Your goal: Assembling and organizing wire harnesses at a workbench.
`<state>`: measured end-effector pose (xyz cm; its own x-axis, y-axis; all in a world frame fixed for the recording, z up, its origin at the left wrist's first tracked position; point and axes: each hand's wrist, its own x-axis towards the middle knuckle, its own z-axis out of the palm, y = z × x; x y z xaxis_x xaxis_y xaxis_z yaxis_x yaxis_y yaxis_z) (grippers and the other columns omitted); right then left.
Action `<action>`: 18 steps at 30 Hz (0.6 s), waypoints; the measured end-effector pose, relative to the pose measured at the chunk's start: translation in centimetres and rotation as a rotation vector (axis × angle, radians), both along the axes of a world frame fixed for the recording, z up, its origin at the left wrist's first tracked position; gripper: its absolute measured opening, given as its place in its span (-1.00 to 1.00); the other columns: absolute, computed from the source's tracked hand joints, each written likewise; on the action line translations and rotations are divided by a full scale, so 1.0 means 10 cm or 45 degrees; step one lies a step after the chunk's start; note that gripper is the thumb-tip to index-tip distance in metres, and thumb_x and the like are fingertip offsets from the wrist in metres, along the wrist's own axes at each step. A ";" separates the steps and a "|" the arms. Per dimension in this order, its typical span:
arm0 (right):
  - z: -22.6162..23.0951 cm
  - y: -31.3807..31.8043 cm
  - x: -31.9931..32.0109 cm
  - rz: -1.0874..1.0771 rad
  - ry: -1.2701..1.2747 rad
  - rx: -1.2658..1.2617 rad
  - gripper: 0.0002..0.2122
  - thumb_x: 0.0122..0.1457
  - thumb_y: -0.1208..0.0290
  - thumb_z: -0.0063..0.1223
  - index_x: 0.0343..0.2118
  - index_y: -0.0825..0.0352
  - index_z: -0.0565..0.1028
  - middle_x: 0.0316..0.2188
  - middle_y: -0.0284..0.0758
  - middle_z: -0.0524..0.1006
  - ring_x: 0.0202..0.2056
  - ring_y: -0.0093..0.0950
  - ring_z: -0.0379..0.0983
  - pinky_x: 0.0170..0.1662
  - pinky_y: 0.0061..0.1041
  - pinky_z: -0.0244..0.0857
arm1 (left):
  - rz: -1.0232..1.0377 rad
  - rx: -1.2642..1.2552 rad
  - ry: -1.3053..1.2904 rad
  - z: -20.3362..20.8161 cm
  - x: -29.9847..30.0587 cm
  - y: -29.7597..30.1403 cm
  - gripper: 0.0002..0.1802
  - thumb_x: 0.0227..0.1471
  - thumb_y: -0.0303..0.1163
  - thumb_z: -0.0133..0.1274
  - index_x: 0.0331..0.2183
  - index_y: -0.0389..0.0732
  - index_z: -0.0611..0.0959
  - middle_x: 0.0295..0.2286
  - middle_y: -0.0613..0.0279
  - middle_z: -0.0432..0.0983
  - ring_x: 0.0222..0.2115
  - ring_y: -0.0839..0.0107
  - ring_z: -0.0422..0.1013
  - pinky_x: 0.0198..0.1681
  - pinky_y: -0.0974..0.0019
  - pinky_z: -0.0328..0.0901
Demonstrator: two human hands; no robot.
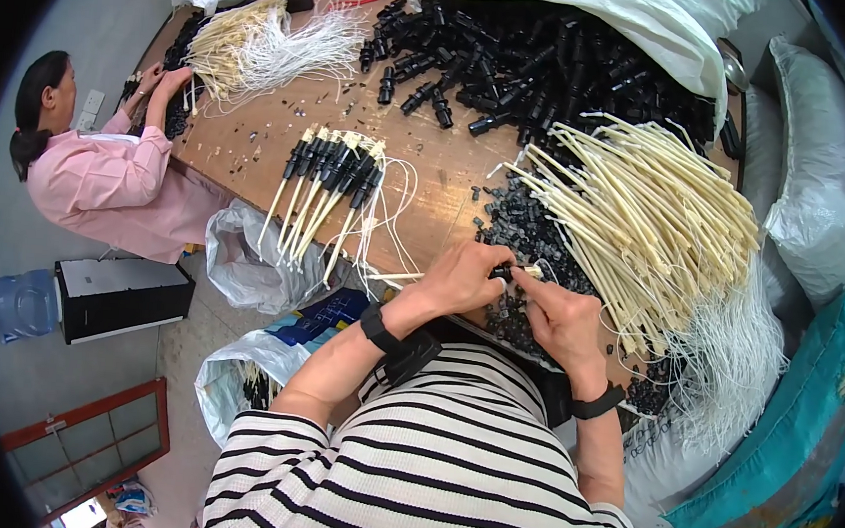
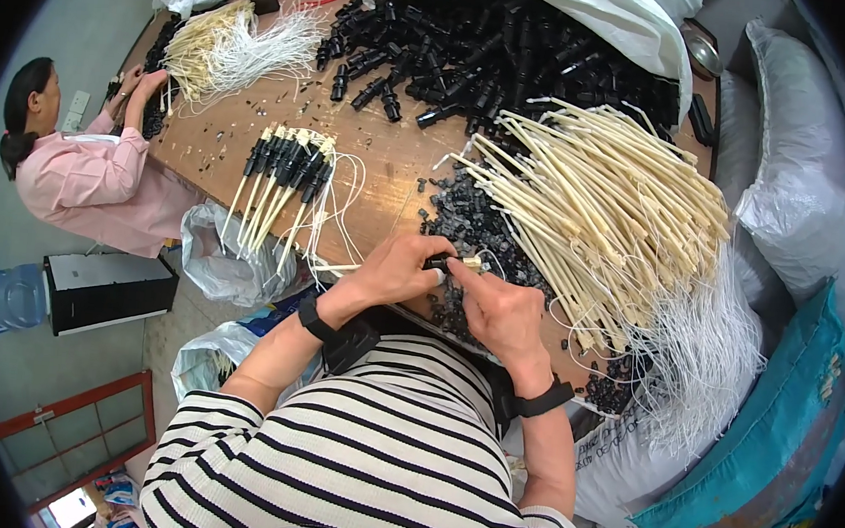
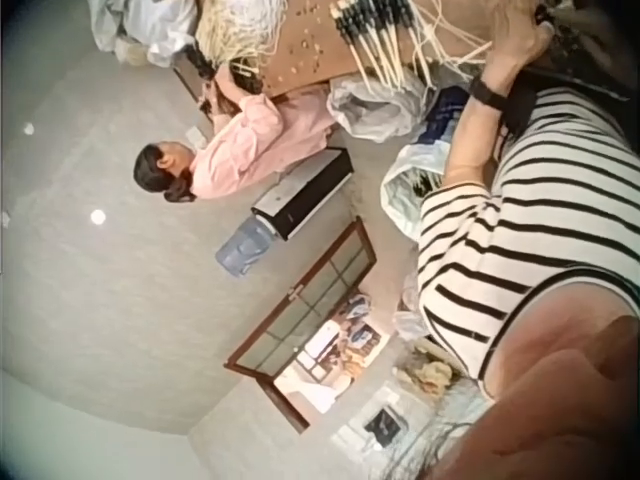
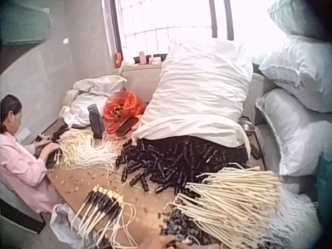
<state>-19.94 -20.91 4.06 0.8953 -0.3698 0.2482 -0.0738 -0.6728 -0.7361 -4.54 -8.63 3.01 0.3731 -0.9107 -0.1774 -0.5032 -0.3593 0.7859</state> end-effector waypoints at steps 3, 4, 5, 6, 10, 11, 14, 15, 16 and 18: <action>-0.09 0.06 0.03 -0.196 0.159 0.436 -0.82 -0.01 0.51 0.24 -0.30 0.29 0.58 -0.75 -0.40 0.39 -0.72 -0.66 0.28 -0.61 -0.62 0.13 | -0.074 -0.289 -0.222 0.05 -0.10 -0.01 -0.70 -0.23 -0.45 0.05 -0.32 -0.22 0.60 -0.52 0.03 0.53 -0.49 0.08 0.48 -0.41 0.12 0.35; -0.09 0.05 0.07 -0.212 0.186 0.643 -0.84 -0.01 0.53 0.22 -0.31 0.32 0.56 -0.77 -0.43 0.32 -0.71 -0.69 0.22 -0.61 -0.64 0.09 | -0.045 -0.250 -0.372 0.05 -0.16 -0.01 -0.72 -0.26 -0.47 0.08 -0.34 -0.23 0.59 -0.51 0.03 0.53 -0.47 0.07 0.49 -0.40 0.10 0.37; -0.08 0.04 0.12 -0.227 0.214 0.850 -0.85 -0.01 0.55 0.21 -0.33 0.35 0.54 -0.79 -0.46 0.26 -0.70 -0.73 0.16 -0.60 -0.67 0.06 | -0.030 -0.244 -0.382 0.07 -0.14 0.02 -0.72 -0.26 -0.47 0.08 -0.34 -0.23 0.59 -0.51 0.03 0.53 -0.47 0.07 0.49 -0.40 0.10 0.37; -0.16 0.05 0.14 -0.209 0.255 0.829 -0.81 -0.01 0.58 0.19 -0.29 0.37 0.51 -0.78 -0.44 0.27 -0.69 -0.71 0.19 -0.59 -0.65 0.09 | -0.042 -0.183 -0.410 0.09 -0.13 0.04 -0.70 -0.26 -0.48 0.09 -0.33 -0.22 0.59 -0.51 0.04 0.54 -0.47 0.07 0.49 -0.39 0.10 0.37; 0.09 0.26 0.35 -0.167 -0.056 0.301 -0.74 0.00 0.60 0.17 -0.19 0.36 0.50 -0.56 -0.35 0.45 -0.57 -0.57 0.36 -0.48 -0.57 0.27 | 0.131 -0.368 -0.488 0.11 0.09 0.16 -0.78 -0.25 -0.49 0.10 -0.39 -0.22 0.61 -0.52 0.08 0.54 -0.48 0.10 0.48 -0.43 0.15 0.35; 0.13 0.25 0.38 -0.207 -0.127 0.153 -0.77 0.02 0.62 0.13 -0.20 0.36 0.52 -0.45 -0.28 0.51 -0.48 -0.46 0.44 -0.41 -0.53 0.32 | 0.224 -0.477 -0.519 0.14 0.20 0.20 -0.80 -0.26 -0.49 0.10 -0.42 -0.22 0.61 -0.52 0.09 0.53 -0.49 0.11 0.47 -0.44 0.16 0.33; 0.13 0.05 0.37 -0.333 -0.383 -0.056 -0.84 0.04 0.69 0.07 -0.30 0.38 0.55 -0.40 -0.24 0.55 -0.43 -0.36 0.50 -0.38 -0.52 0.35 | 0.486 -0.512 -0.958 0.17 0.81 0.50 -0.81 -0.31 -0.48 0.10 -0.47 -0.16 0.62 -0.50 0.16 0.54 -0.42 0.14 0.45 -0.31 0.14 0.27; 0.14 0.03 0.35 -0.378 -0.340 0.074 -0.85 0.04 0.70 0.05 -0.33 0.38 0.55 -0.39 -0.23 0.55 -0.42 -0.34 0.51 -0.37 -0.51 0.36 | 0.634 -0.327 -1.076 0.17 0.99 0.63 -0.81 -0.31 -0.46 0.08 -0.46 -0.14 0.62 -0.44 0.22 0.54 -0.30 0.18 0.42 -0.16 0.10 0.20; 0.15 0.05 0.35 -0.243 -0.202 0.081 -0.86 0.04 0.70 0.06 -0.33 0.37 0.54 -0.37 -0.22 0.55 -0.41 -0.34 0.51 -0.35 -0.50 0.38 | 0.735 -0.241 -1.150 0.09 1.18 0.78 -0.80 -0.30 -0.42 0.08 -0.45 -0.15 0.62 -0.38 0.26 0.54 -0.19 0.23 0.38 -0.03 0.07 0.12; 0.12 0.18 0.36 -0.029 -0.095 0.031 -0.84 -0.01 0.60 0.14 -0.32 0.34 0.55 -0.33 -0.22 0.54 -0.41 -0.36 0.53 -0.36 -0.49 0.39 | 0.813 -0.105 -1.254 -0.01 1.45 1.00 -0.69 -0.28 -0.35 0.10 -0.35 -0.17 0.63 -0.25 0.21 0.52 -0.07 0.21 0.33 0.14 -0.03 -0.01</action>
<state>-16.33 -19.15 5.29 0.8658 -0.3969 0.3048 -0.0332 -0.6533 -0.7564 10.00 1.33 2.96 0.7091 -0.5039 0.4933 -0.6534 -0.7326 0.1909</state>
